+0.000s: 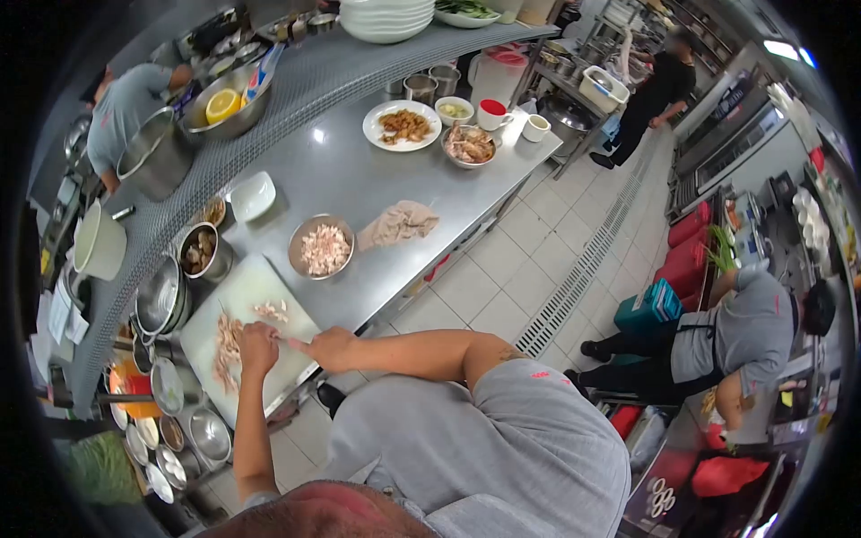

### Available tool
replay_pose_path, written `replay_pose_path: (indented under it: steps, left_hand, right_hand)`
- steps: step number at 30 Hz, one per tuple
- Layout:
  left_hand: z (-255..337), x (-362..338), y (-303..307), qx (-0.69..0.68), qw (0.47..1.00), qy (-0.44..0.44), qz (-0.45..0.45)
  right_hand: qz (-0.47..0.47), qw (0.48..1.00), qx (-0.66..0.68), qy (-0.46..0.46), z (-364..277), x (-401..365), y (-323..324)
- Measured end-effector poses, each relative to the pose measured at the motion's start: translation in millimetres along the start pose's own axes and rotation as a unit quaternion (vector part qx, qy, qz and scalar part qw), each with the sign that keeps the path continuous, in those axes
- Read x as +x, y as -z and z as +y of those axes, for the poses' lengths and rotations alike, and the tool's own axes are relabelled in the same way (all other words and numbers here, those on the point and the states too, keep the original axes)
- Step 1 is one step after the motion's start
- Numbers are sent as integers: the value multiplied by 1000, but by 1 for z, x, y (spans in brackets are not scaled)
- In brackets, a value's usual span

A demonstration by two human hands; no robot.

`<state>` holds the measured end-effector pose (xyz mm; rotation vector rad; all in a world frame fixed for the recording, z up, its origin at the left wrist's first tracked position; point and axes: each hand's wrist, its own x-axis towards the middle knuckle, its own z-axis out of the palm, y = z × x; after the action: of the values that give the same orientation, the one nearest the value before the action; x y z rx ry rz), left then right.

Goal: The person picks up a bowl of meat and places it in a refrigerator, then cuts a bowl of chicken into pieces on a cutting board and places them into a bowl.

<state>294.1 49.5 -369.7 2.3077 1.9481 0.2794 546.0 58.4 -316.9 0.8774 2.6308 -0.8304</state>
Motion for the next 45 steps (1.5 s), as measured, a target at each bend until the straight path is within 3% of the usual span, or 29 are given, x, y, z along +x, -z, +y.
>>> replay_pose_path:
  steps: [6, 8, 11, 12, 13, 14, 15, 16, 17, 20, 25, 27, 31, 34, 42, 45]
  left_hand:
    - [-4, 5, 6, -43, 997, 27, -50]
    - [-17, -1, 6, -38, 997, 16, 66]
    - [-35, -9, 25, -97, 987, 62, 112]
    - [-35, -12, 27, -115, 986, 81, 95]
    - [-39, -15, 14, -65, 992, 73, 77]
    - [-38, -20, 2, -71, 992, 87, 59]
    - [-35, -22, -8, -130, 986, 79, 68]
    - [-20, -22, 1, -131, 986, 67, 76]
    - [-18, -17, 2, -139, 987, 49, 57]
    - [-7, -21, -8, -124, 987, 70, 77]
    - [-3, -14, -5, -29, 995, 93, -12]
    - [0, -12, 0, -41, 986, 151, -60]
    - [5, -17, 21, -79, 965, 224, -111]
    - [2, -27, 8, -137, 963, 221, 67]
    - [-2, -25, -21, -161, 971, 166, 65]
    - [-5, -23, -25, -150, 972, 164, 72]
  right_hand:
    - [20, 1000, 3, 6, 5, -12, 6]
    - [48, 998, 32, 7, 9, -12, -3]
    - [91, 985, 148, 13, 29, -4, -15]
    - [81, 977, 198, 6, 33, -1, -15]
    - [144, 961, 231, 55, 40, 4, -27]
    - [118, 955, 271, 35, 53, 14, -43]
    - [89, 958, 271, -10, 37, 0, -15]
    - [147, 956, 251, 30, 42, 4, -24]
    - [72, 961, 265, -33, 33, 1, -6]
    - [10, 947, 308, -89, 16, -5, 17]
    - [27, 967, 239, -82, 18, -4, 18]
    - [75, 984, 152, -52, 24, -4, 10]
    - [46, 991, 105, -71, 21, -7, 9]
    - [45, 994, 78, -56, 16, -10, 4]
    - [15, 1000, -17, -17, 2, -8, 13]
    - [-27, 997, -51, -44, 0, -1, 12]
